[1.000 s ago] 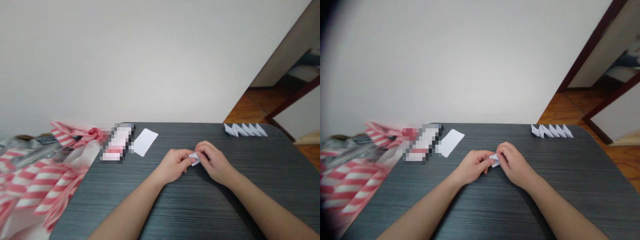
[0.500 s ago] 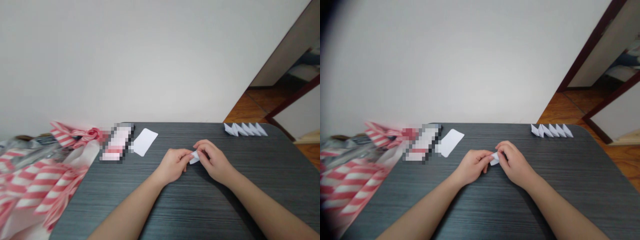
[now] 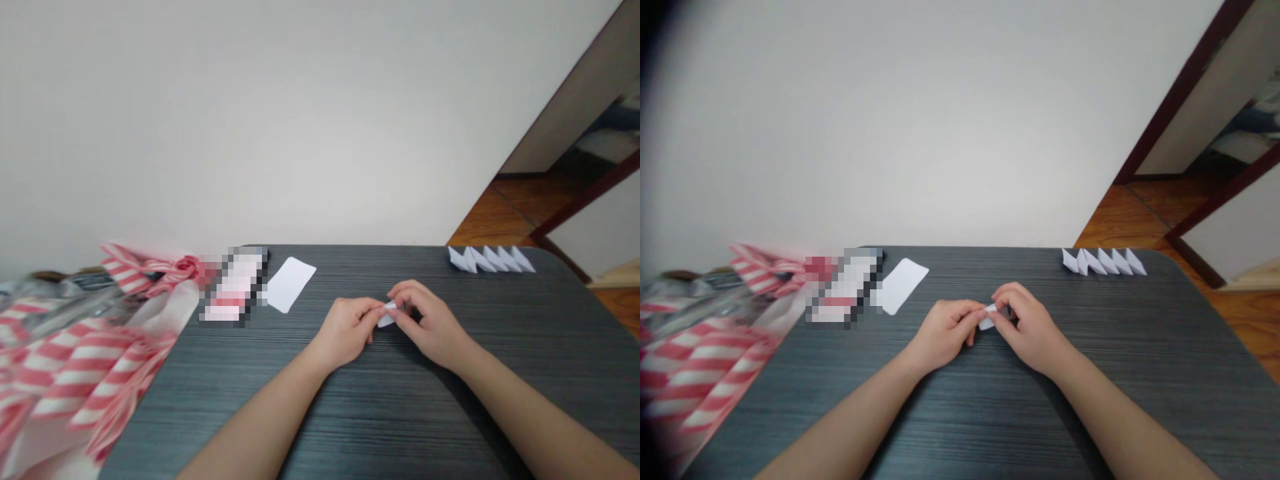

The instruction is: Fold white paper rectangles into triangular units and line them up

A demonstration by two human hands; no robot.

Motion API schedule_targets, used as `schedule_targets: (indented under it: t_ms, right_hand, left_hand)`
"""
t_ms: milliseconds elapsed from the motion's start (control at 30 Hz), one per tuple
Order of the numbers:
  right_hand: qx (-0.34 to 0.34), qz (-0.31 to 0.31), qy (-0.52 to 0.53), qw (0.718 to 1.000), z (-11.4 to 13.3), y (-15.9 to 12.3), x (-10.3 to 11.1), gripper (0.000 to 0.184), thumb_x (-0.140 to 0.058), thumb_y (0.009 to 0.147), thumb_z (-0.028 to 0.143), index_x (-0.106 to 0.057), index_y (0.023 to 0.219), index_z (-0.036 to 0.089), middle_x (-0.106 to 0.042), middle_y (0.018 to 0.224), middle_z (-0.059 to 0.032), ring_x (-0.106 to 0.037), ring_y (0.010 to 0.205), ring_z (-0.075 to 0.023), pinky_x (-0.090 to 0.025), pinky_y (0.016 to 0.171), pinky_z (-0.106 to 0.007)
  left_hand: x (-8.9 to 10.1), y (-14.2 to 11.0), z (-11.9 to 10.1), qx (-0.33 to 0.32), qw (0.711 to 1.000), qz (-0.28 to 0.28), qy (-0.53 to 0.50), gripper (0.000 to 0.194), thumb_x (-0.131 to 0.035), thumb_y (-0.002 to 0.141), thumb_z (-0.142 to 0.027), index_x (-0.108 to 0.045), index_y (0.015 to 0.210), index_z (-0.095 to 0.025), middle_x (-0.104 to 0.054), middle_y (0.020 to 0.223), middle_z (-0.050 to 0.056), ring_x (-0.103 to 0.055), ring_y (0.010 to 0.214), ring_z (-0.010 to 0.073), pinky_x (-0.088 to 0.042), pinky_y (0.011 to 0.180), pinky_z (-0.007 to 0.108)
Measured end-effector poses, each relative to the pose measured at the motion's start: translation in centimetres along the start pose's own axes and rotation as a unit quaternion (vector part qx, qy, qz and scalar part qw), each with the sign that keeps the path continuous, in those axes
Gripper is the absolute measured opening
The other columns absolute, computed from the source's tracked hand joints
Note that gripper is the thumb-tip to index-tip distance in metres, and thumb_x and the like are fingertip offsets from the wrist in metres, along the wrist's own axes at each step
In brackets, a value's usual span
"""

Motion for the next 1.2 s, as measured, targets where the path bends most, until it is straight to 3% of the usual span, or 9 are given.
schedule_targets:
  t_ms: [300,533,767,900,1033,1200]
  right_hand:
    - [-0.008,-0.005,0.011,1.0,0.1,0.01,0.14,0.01,-0.055,0.093,0.017,-0.056,0.083,0.021,-0.062,0.1,-0.0072,-0.062,0.091,-0.0206,-0.051,0.078,-0.035]
    - [-0.003,-0.008,0.013,1.0,0.46,0.13,0.15,0.012,-0.053,0.094,0.016,-0.056,0.083,0.022,-0.063,0.095,-0.0066,-0.061,0.088,-0.0199,-0.05,0.079,-0.036]
    - [-0.002,0.0,0.01,1.0,0.35,0.09,0.14,0.013,-0.055,0.092,0.016,-0.053,0.081,0.022,-0.063,0.091,-0.0052,-0.06,0.082,-0.0189,-0.049,0.075,-0.034]
    - [-0.049,-0.002,0.03,0.998,-0.04,-0.18,-0.1,0.01,-0.06,0.089,0.021,-0.051,0.093,0.022,-0.062,0.086,-0.0031,-0.058,0.071,-0.0167,-0.048,0.067,-0.031]
    - [-0.098,0.002,0.07,0.993,-0.06,-0.38,-0.28,0.029,-0.061,0.088,0.024,-0.046,0.113,0.022,-0.061,0.084,-0.0014,-0.057,0.064,-0.015,-0.048,0.059,-0.029]
    - [-0.107,0.027,0.066,0.992,0.24,-0.26,-0.1,0.024,-0.065,0.085,0.026,-0.052,0.105,0.022,-0.06,0.075,0.0018,-0.053,0.059,-0.0135,-0.043,0.054,-0.026]
  left_hand:
    - [-0.07,0.03,0.17,0.006,1.0,0.019,-0.014,0.029,-0.048,0.096,-0.034,-0.071,0.095,-0.018,-0.058,0.055,-0.004,-0.053,0.053,0.0105,-0.039,0.057,0.02]
    - [-0.02,0.01,0.08,-0.006,1.0,0.024,0.0,0.029,-0.047,0.097,-0.033,-0.071,0.094,-0.018,-0.059,0.056,-0.003,-0.054,0.054,0.0107,-0.04,0.059,0.02]
    - [-0.05,-0.05,0.06,-0.004,1.0,-0.001,0.01,0.034,-0.046,0.097,-0.034,-0.065,0.075,-0.016,-0.06,0.054,-0.002,-0.054,0.053,0.0102,-0.039,0.057,0.02]
    - [-0.1,-0.12,0.25,0.006,1.0,-0.008,0.003,0.032,-0.046,0.097,-0.034,-0.067,0.08,-0.016,-0.058,0.053,-0.003,-0.053,0.051,0.0102,-0.039,0.055,0.02]
    - [-0.1,-0.13,0.28,0.009,1.0,-0.007,0.0,0.032,-0.046,0.096,-0.034,-0.068,0.082,-0.016,-0.058,0.052,-0.003,-0.052,0.049,0.01,-0.037,0.054,0.02]
    - [-0.21,-0.12,0.31,0.014,1.0,-0.016,0.0,0.031,-0.047,0.095,-0.033,-0.069,0.082,-0.016,-0.057,0.052,-0.003,-0.051,0.049,0.0097,-0.037,0.052,0.02]
Point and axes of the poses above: each hand's wrist, its own y-axis towards the middle knuckle, its own x-axis out of the back of the hand, z = x × y, the point moved 1 cm from there along y, towards the middle knuckle
